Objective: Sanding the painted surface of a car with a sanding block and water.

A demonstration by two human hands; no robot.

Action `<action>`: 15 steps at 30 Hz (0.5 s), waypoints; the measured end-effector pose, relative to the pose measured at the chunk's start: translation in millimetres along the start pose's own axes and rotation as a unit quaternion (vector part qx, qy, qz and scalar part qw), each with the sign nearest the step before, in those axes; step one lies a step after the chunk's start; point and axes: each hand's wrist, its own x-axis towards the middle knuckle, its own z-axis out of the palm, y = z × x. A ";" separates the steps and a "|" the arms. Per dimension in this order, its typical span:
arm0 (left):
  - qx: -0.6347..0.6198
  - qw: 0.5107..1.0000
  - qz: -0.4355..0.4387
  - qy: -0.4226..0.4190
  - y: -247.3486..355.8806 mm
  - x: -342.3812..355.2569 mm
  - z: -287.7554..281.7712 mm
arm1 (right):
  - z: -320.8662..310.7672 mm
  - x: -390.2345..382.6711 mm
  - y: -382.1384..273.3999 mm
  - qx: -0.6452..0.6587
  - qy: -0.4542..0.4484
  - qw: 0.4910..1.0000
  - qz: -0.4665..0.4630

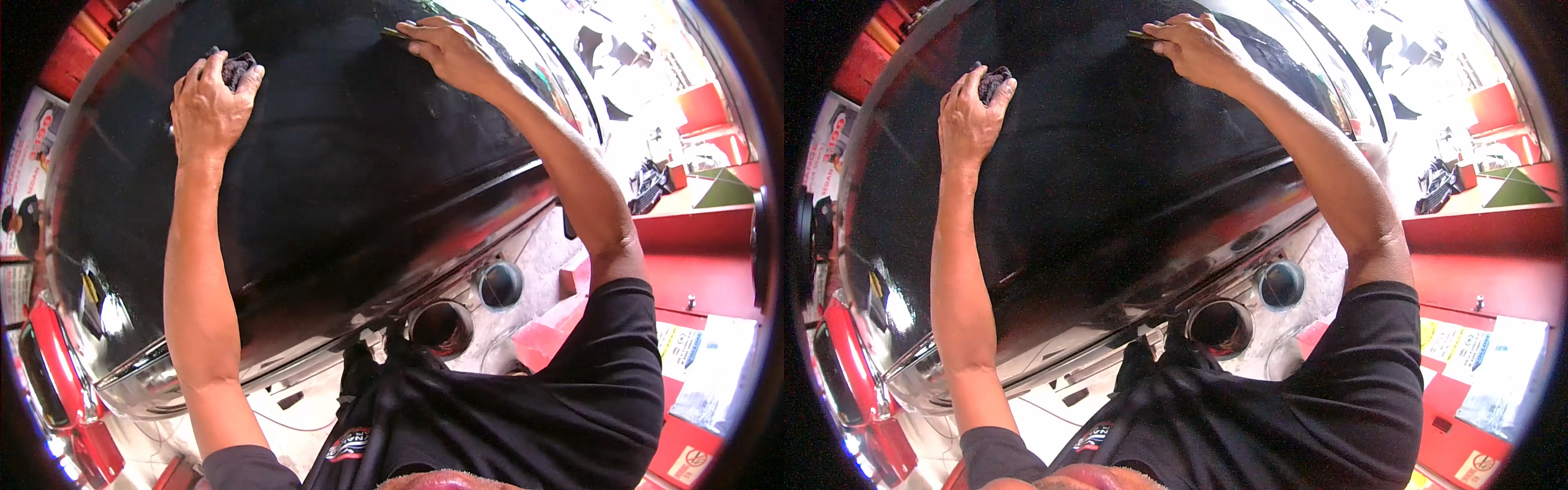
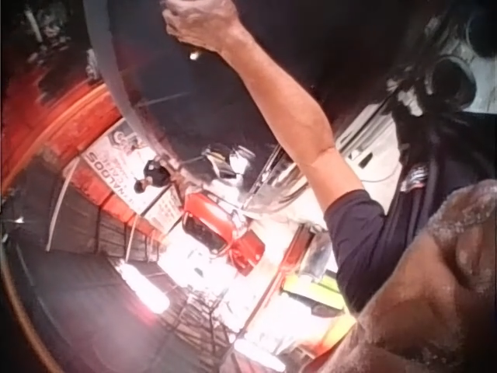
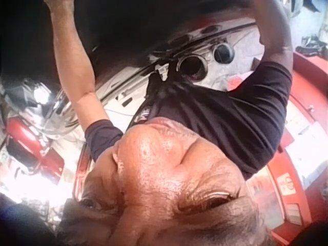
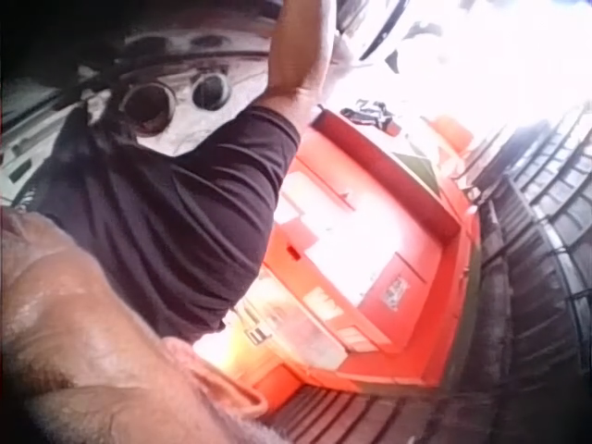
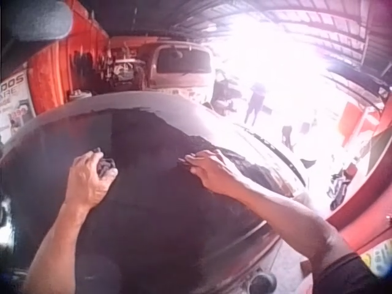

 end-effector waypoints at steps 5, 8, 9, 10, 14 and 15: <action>-0.028 0.999 0.014 0.007 17.9 11.6 -8.8 | 48.6 66.7 76.4 0.168 0.128 0.975 0.066; -0.069 0.996 0.042 0.048 32.7 19.0 2.7 | 59.5 97.2 117.2 0.081 0.048 0.986 0.137; -0.107 0.994 0.030 0.016 48.9 25.5 2.1 | 54.4 82.9 125.2 0.062 0.064 0.988 0.125; -0.141 0.989 0.037 0.003 57.8 28.1 6.3 | 41.5 64.4 130.1 0.045 0.083 0.989 0.116; -0.116 0.993 0.007 -0.006 -13.8 16.4 4.7 | -4.8 -5.4 -32.3 -0.027 0.004 1.000 -0.003; -0.099 0.995 0.022 0.005 -22.0 21.8 13.7 | -28.5 -32.9 -54.1 0.024 -0.008 0.999 -0.026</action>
